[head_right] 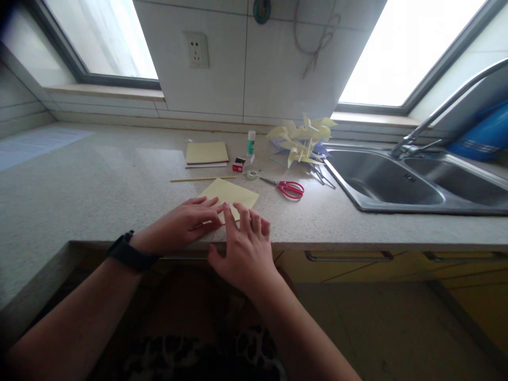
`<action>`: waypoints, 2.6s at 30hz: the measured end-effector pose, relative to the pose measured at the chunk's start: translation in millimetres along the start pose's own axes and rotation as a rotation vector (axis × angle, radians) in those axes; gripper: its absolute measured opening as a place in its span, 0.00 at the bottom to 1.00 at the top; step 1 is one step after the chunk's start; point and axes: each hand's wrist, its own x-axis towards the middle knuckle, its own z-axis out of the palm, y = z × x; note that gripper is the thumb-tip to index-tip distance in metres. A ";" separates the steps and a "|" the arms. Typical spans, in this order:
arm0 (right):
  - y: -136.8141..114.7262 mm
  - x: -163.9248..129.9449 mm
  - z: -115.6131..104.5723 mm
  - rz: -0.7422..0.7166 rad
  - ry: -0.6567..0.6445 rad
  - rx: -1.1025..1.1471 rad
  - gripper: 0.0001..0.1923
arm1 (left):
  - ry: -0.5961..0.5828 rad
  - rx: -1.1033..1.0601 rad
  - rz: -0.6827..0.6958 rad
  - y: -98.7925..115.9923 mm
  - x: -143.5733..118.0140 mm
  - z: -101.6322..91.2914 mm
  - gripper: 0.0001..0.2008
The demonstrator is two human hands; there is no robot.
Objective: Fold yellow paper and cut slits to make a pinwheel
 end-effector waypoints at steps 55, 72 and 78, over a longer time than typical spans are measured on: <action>-1.9 11.2 8.9 0.011 -0.046 -0.062 0.50 | 0.067 -0.089 -0.077 6.9 -1.9 -5.1 0.26; 0.8 9.6 7.9 0.009 -0.024 -0.035 0.43 | 0.042 0.018 -0.053 6.4 -0.3 -3.3 0.25; 1.8 4.7 -0.4 -0.067 -0.004 0.012 0.33 | 0.044 -0.005 -0.038 7.0 0.3 -3.7 0.25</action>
